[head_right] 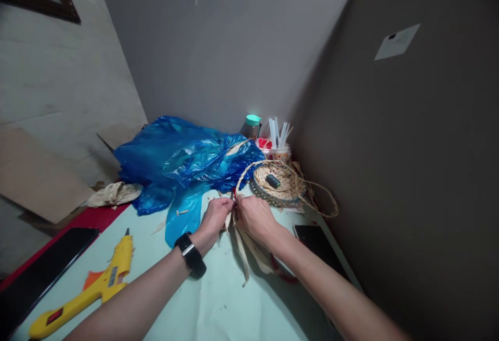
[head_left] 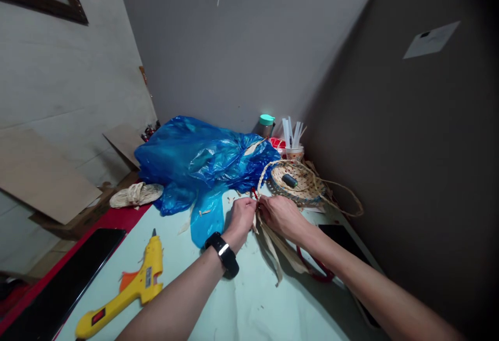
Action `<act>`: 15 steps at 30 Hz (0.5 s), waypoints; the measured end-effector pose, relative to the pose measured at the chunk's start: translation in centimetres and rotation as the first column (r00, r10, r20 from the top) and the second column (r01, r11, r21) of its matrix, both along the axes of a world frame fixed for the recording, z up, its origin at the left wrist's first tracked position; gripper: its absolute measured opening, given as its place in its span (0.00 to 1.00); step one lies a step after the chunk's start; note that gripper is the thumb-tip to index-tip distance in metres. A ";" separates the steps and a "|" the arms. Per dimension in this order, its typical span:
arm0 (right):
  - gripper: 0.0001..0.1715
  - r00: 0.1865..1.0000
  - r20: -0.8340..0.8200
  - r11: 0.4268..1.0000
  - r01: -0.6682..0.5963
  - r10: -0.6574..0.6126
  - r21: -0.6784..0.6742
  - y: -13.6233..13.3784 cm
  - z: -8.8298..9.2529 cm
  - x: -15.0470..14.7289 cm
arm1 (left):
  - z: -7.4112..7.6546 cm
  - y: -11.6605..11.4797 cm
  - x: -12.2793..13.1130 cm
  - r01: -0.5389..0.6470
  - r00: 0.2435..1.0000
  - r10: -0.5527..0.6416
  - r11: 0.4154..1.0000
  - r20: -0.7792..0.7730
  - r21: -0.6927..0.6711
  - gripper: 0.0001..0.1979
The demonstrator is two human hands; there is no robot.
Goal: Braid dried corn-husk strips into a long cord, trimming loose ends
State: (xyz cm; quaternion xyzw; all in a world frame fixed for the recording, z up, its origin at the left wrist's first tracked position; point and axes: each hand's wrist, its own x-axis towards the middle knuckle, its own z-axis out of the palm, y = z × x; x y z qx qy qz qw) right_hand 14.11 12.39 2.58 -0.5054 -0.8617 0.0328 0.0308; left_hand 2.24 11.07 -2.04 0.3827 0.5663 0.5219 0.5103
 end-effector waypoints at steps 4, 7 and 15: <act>0.12 0.993 -0.113 0.999 0.010 -0.016 -0.053 -0.1 -0.6 0.3 | 0.0 -0.1 0.0 0.016 0.998 -0.017 1.000 0.064 0.005 0.09; 0.13 0.971 -0.237 0.992 -0.016 -0.013 -0.122 0.1 -1.0 0.7 | 0.3 -0.1 -0.1 0.047 0.990 -0.045 0.999 0.134 -0.012 0.09; 0.18 0.810 -0.552 0.917 -0.047 -0.197 -0.396 2.3 -3.4 1.0 | 0.8 0.1 -0.7 0.091 0.950 -0.084 0.996 0.301 -0.011 0.06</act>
